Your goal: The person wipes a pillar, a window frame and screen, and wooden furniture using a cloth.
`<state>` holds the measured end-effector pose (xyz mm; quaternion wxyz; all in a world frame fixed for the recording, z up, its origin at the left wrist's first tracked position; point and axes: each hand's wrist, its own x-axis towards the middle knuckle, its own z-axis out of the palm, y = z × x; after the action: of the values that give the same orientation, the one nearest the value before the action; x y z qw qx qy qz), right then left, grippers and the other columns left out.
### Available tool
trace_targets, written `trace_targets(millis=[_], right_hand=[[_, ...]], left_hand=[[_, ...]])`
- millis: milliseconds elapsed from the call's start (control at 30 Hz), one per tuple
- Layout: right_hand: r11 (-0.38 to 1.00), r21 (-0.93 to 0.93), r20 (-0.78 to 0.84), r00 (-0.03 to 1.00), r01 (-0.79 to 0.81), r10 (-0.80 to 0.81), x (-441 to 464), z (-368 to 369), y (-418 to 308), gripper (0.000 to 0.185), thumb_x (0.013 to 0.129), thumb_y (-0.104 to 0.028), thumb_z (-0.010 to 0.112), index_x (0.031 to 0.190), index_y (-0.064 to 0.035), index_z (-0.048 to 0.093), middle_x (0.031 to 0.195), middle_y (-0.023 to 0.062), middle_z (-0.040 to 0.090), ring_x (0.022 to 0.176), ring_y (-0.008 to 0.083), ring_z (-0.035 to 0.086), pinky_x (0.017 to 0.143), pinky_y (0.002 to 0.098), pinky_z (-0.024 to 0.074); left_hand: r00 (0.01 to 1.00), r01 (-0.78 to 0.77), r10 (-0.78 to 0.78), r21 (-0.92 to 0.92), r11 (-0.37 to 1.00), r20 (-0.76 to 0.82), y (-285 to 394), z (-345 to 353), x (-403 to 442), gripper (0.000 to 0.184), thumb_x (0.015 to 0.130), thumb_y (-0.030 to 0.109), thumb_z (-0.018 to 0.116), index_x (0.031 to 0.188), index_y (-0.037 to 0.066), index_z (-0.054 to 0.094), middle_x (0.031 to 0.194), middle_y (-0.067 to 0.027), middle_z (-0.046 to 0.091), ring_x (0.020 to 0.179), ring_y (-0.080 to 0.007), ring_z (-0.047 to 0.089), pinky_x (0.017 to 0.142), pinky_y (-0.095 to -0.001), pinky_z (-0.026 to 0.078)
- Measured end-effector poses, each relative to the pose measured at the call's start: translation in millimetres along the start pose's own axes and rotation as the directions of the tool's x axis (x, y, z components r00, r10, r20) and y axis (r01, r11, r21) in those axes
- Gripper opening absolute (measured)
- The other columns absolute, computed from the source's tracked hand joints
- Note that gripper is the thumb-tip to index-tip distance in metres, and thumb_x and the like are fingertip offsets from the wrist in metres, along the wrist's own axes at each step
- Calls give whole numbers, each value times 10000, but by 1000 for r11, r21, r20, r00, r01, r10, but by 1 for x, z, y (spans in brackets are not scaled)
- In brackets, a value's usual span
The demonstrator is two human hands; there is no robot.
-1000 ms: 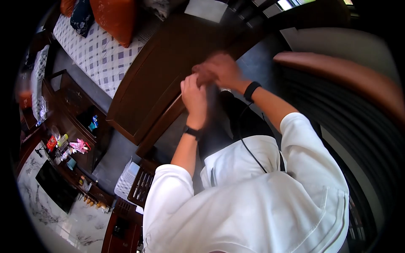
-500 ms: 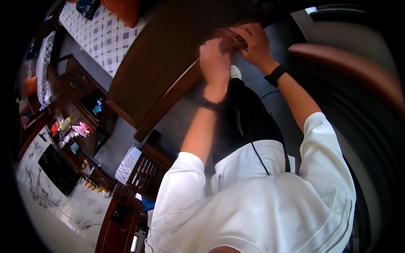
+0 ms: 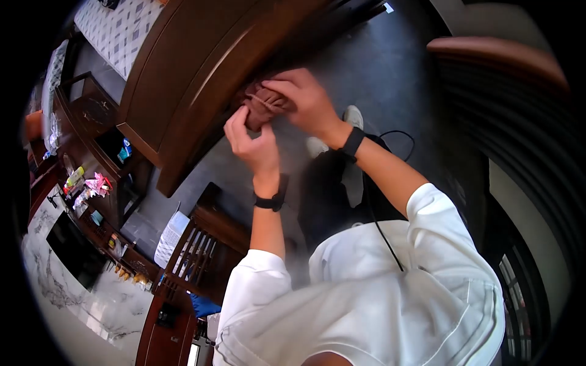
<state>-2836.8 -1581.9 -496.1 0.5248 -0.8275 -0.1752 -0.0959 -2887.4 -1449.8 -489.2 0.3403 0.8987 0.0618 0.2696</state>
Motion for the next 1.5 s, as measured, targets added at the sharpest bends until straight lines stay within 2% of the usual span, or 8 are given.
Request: trace_targets(millis=[100,167,467,767,900,1267,1433,1500], right_hand=[[994,15,-46,993,111,-110,-4,22,23,548,674,86,749,1192,-63,649,1163,122,597,1015,320,589,825,368,527],[989,22,-145,980,145,-140,-3,31,48,533,677,-26,807,1186,-102,666,1141,107,617,1004,310,593,824,379,521],[932,-70,-395,848,355,-353,-2,56,144,506,668,15,805,1143,-111,685,1076,109,618,957,298,612,778,367,538],[799,21,-392,740,601,-546,-7,108,114,546,651,-23,828,1172,-100,681,1077,118,592,955,299,589,776,348,515],[771,-86,-467,658,631,-591,13,81,110,532,686,-42,826,1193,-107,680,1076,116,590,933,285,599,762,342,526],[889,-81,-385,808,451,-445,-24,121,140,360,731,-30,783,1071,-77,671,1046,143,594,925,345,576,768,404,509],[858,-68,-398,775,510,-492,-14,120,119,514,675,165,667,1142,-45,628,1090,129,537,853,249,603,644,289,516],[832,-7,-470,732,555,-493,-1,107,103,557,675,78,744,1199,-64,621,1088,124,582,956,300,581,748,349,511]], left_hand=[[991,-70,72,22,997,-110,-24,17,-7,400,687,-90,702,1065,28,644,1036,-145,666,931,-366,618,855,-462,491],[978,-138,141,32,990,-155,-32,35,-4,353,736,-80,694,1066,35,650,1033,-133,667,915,-359,621,853,-458,491],[937,-307,306,19,951,-170,-52,98,-15,433,649,-113,702,1046,62,711,1095,-114,680,1007,-330,594,884,-400,502],[744,-409,521,331,851,-418,-95,61,-31,381,747,-62,727,1109,46,678,1102,-123,673,975,-324,593,849,-389,500],[688,-510,576,271,816,-441,-69,71,-6,372,757,-66,702,1111,45,673,1102,-129,668,978,-332,592,838,-399,494],[871,-337,376,172,926,-316,-111,86,-46,334,756,-69,711,1072,31,667,1060,-119,661,992,-338,613,881,-404,509],[815,-350,392,177,920,-426,-97,72,-30,282,774,-53,725,1039,36,693,1014,-122,673,936,-322,651,798,-385,541],[771,-403,414,133,905,-483,-85,72,-15,265,792,-47,716,1041,42,703,1010,-120,676,921,-315,659,783,-383,544]])
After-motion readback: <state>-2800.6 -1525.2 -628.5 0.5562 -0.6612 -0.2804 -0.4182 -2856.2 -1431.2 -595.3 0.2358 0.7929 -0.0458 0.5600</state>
